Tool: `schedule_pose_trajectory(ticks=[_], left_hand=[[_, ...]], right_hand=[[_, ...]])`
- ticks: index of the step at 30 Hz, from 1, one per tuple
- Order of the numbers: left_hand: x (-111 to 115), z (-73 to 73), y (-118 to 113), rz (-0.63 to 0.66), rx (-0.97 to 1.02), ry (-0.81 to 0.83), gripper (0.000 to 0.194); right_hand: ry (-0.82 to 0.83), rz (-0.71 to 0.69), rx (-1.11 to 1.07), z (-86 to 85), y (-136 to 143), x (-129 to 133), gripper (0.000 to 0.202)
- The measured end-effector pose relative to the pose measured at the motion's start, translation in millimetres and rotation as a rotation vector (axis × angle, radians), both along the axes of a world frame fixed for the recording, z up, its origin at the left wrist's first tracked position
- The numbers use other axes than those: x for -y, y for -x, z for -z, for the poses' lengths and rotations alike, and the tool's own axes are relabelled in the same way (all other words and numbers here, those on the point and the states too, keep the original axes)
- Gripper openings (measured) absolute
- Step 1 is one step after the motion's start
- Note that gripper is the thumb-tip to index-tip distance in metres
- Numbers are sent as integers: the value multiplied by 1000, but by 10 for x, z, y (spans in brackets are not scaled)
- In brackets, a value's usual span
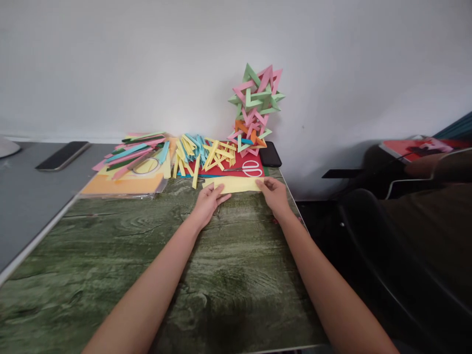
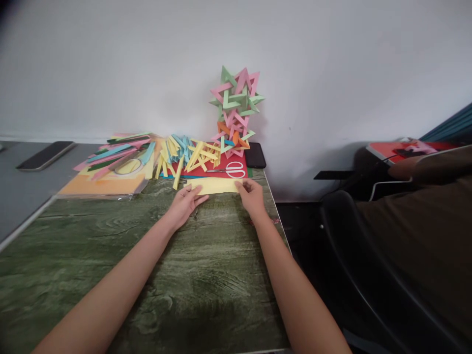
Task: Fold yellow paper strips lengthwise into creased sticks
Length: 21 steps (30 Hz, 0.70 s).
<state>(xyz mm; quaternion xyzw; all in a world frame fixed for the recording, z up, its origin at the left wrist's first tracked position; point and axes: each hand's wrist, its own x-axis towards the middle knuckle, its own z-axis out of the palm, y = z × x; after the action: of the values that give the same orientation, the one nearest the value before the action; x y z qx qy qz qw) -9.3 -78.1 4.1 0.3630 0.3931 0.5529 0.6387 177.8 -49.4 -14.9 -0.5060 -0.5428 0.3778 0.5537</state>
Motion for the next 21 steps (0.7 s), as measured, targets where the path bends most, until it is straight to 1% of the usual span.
schedule_pose_trajectory(ticks=[2,4,6,7,8,9,10,11,12,13,16,21], left_hand=[[0,13,-5,45,-81,-19,21],[5,21,-15,78,-153,-44,22],[11,27,-23,87,-189,-59,22],[13,28,-26,84,-195,-64,22],[15,29,-28,82,-196,-71,22],[17,28,-30,81,-193,-80,22],[18,26,-31,86,-186,-91,22],[19,22,-32,97,-177,-101,22],[20,18,-33,114,-168,-109,22],[20,13,-33,130,-160,-113,23],[19,0,-32,162,-160,-106,25],[19,5,-26,161,-144,-108,23]], right_hand=[[-44,97,33,-10,-29,6,30],[-121,206,131,-64,-22,67,32],[-252,393,329,-145,30,171,35],[-310,447,425,-186,69,228,32],[-370,419,510,-222,114,281,24],[-436,306,589,-249,159,326,18],[-486,160,662,-268,200,360,17],[-514,56,729,-277,234,381,17],[-534,-25,784,-279,259,392,16],[-543,-74,828,-276,274,393,15],[-545,-104,899,-265,268,371,15],[-554,-138,937,-287,230,359,17]])
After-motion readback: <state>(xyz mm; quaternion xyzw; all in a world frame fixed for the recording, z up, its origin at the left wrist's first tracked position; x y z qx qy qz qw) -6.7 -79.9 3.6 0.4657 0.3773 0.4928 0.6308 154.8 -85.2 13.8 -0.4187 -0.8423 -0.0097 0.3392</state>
